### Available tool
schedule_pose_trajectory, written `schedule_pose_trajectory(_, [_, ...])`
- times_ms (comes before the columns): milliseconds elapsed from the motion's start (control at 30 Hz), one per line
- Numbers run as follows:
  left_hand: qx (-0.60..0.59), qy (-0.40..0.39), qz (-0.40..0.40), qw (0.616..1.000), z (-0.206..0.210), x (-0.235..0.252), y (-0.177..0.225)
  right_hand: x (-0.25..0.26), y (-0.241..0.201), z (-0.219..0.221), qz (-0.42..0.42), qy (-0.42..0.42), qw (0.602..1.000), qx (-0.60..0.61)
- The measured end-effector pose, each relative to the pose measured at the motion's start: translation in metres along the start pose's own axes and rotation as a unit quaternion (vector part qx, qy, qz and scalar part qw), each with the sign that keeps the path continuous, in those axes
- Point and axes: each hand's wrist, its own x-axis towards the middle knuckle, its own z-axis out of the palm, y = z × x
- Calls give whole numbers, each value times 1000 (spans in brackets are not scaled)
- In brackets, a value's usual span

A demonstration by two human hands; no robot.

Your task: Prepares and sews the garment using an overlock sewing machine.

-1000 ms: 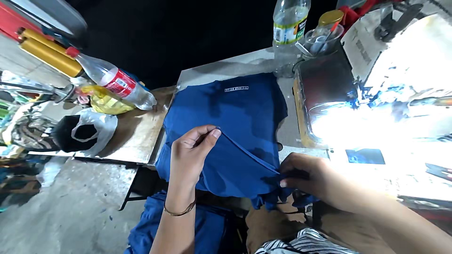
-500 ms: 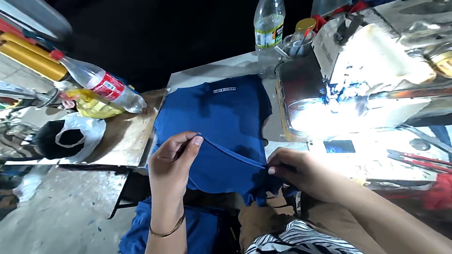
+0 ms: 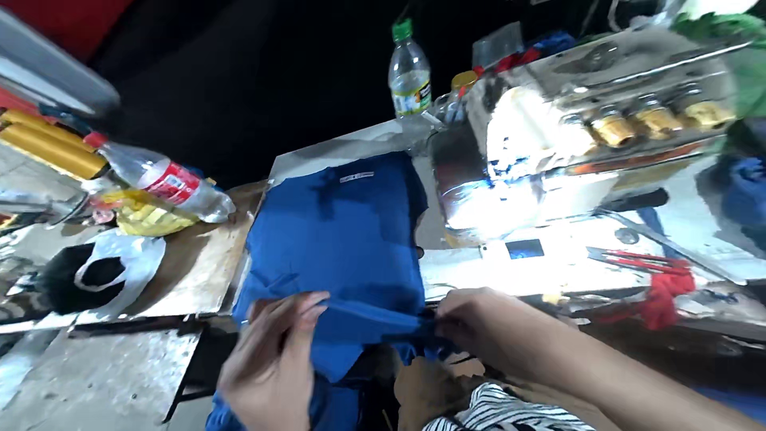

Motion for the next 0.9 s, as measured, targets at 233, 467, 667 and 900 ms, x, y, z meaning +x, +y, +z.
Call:
schedule_pose_trajectory(233, [-126,-143,97,977,56,100,16,-61,1,-11,-91,264,954,-107])
schedule_pose_trajectory(467, [-39,-362,-64,929,218,73,-4,-74,67,7,176,175,968,37])
schedule_pose_trajectory(667, [182,-308,78,930,213,41,31,-74,82,12,163,184,965,87])
schedule_pose_trajectory(900, [186,-308,57,931,211,3,45,-74,89,16,150,185,963,123])
